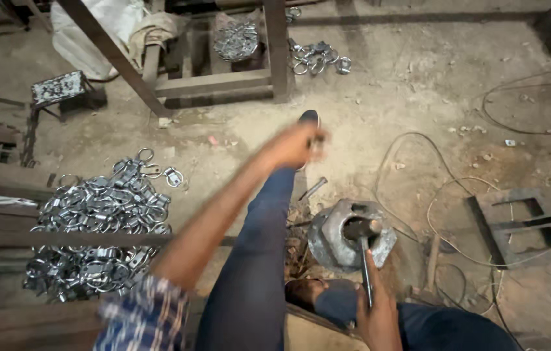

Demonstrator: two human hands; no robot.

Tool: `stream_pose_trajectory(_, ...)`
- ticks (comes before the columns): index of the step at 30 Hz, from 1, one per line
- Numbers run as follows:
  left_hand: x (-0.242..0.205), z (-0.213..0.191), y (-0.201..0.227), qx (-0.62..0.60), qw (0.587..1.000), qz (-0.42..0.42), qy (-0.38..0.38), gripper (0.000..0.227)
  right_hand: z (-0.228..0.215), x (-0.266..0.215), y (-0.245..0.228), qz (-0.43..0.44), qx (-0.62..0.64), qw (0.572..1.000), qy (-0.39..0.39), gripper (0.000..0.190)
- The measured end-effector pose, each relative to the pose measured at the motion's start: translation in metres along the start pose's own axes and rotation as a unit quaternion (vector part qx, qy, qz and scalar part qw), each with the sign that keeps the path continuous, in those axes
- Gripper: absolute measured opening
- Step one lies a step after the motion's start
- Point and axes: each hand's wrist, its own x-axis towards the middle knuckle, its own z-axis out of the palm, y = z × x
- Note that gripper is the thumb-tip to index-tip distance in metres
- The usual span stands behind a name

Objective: The person sits on the floor and uses a hammer to strike a metal part held in a vise. They repeatedly reposition the part and hammer it, then remove the finished piece and place it on a nearby pile of similar metal parts.

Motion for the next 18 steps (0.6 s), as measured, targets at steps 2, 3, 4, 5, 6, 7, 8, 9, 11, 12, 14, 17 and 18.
stream_pose_trajectory(2,-0.076,0.041,0.02,-0.087,0.995,0.041,0.0,0.044,0.001,0.0,-0.004,-0.069,-0.046,0.996,0.043,0.079)
stream_pose_trajectory(3,-0.112,0.056,0.031,-0.025,0.998,0.055,0.026,0.044,0.003,-0.002,-0.005,0.038,-0.024,0.999,0.003,0.079)
stream_pose_trajectory(4,-0.143,0.069,0.043,-0.073,0.997,0.031,-0.01,0.043,0.003,-0.002,-0.002,0.143,-0.005,0.989,-0.043,0.079)
stream_pose_trajectory(5,-0.17,0.079,0.054,-0.122,0.991,0.007,-0.046,0.042,0.006,-0.005,0.002,0.247,0.012,0.965,-0.089,0.079)
stream_pose_trajectory(6,-0.196,0.085,0.065,-0.111,0.993,0.032,0.012,0.04,0.007,-0.008,0.007,0.146,-0.012,0.988,-0.055,0.075)
stream_pose_trajectory(7,-0.214,0.089,0.077,-0.095,0.992,0.056,0.068,0.037,0.003,-0.005,0.017,0.043,-0.031,0.998,-0.019,0.071)
stream_pose_trajectory(8,-0.232,0.088,0.081,-0.103,0.989,0.036,0.103,0.035,0.01,-0.005,0.027,-0.062,-0.031,0.998,0.011,0.068)
stream_pose_trajectory(9,-0.248,0.087,0.086,-0.108,0.984,0.017,0.14,0.033,0.017,-0.011,0.037,-0.067,-0.066,0.996,0.009,0.073)
stream_pose_trajectory(11,-0.283,0.075,0.088,-0.138,0.967,-0.042,0.208,0.029,0.018,-0.01,0.058,-0.038,-0.129,0.991,-0.011,0.083)
stream_pose_trajectory(12,-0.298,0.07,0.089,-0.164,0.954,-0.087,0.236,0.027,0.016,-0.01,0.064,0.002,-0.155,0.987,-0.033,0.087)
stream_pose_trajectory(14,-0.327,0.066,0.078,-0.226,0.918,-0.165,0.282,0.024,0.015,-0.012,0.067,-0.076,-0.209,0.975,0.007,0.079)
stream_pose_trajectory(17,-0.376,0.07,0.021,-0.217,0.894,-0.26,0.294,0.021,0.017,-0.009,0.054,-0.085,-0.234,0.968,0.02,0.078)
stream_pose_trajectory(18,-0.394,0.075,-0.008,-0.137,0.908,-0.288,0.271,0.021,0.015,-0.007,0.051,-0.067,-0.236,0.969,0.02,0.08)
